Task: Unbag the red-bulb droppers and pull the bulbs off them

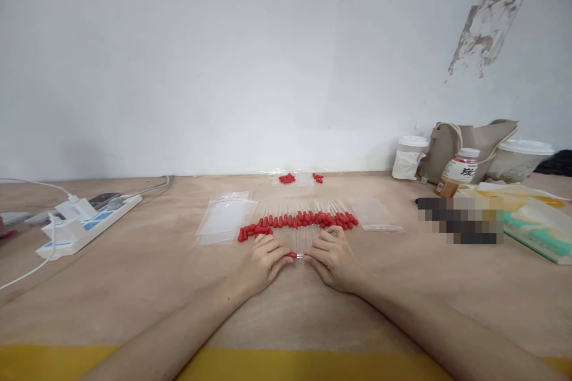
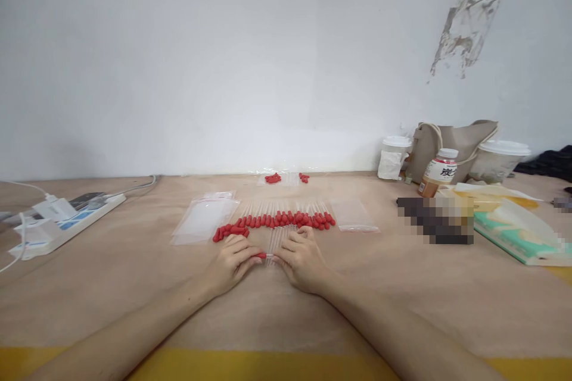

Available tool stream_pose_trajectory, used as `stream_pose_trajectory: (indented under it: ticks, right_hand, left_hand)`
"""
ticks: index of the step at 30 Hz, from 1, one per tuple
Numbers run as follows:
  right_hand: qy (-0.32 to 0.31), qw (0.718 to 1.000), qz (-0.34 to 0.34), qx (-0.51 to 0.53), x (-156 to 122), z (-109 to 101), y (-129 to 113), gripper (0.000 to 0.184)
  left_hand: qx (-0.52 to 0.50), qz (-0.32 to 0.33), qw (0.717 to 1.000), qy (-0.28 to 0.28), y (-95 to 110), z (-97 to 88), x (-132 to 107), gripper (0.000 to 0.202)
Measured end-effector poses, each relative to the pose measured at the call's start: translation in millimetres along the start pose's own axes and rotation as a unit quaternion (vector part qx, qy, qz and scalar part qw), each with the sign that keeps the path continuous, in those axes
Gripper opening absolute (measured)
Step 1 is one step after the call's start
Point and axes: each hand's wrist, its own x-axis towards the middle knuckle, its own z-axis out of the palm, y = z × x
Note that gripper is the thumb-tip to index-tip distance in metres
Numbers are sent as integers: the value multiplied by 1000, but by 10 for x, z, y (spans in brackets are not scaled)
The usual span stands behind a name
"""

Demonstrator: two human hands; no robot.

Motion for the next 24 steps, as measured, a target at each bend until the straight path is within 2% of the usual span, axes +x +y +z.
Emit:
stream_pose_trajectory:
  ticks: [6, 17, 20, 24]
  right_hand:
    - [14, 999, -20, 22, -36, -33, 13, 22]
    - [12, 999, -15, 42, -95, -49, 13, 22]
    - [19, 999, 18, 40, -115, -96, 74, 26]
    - [33, 993, 96, 55, -128, -116, 156, 25]
  left_hand:
    - [40, 61, 997, -8, 41, -51, 6, 24]
    - [-11, 73, 996, -48, -2, -27, -58, 24]
    - [-28, 44, 999, -12, -48, -62, -113, 23]
    - [-63, -46, 996, 38, -119, -148, -128, 16]
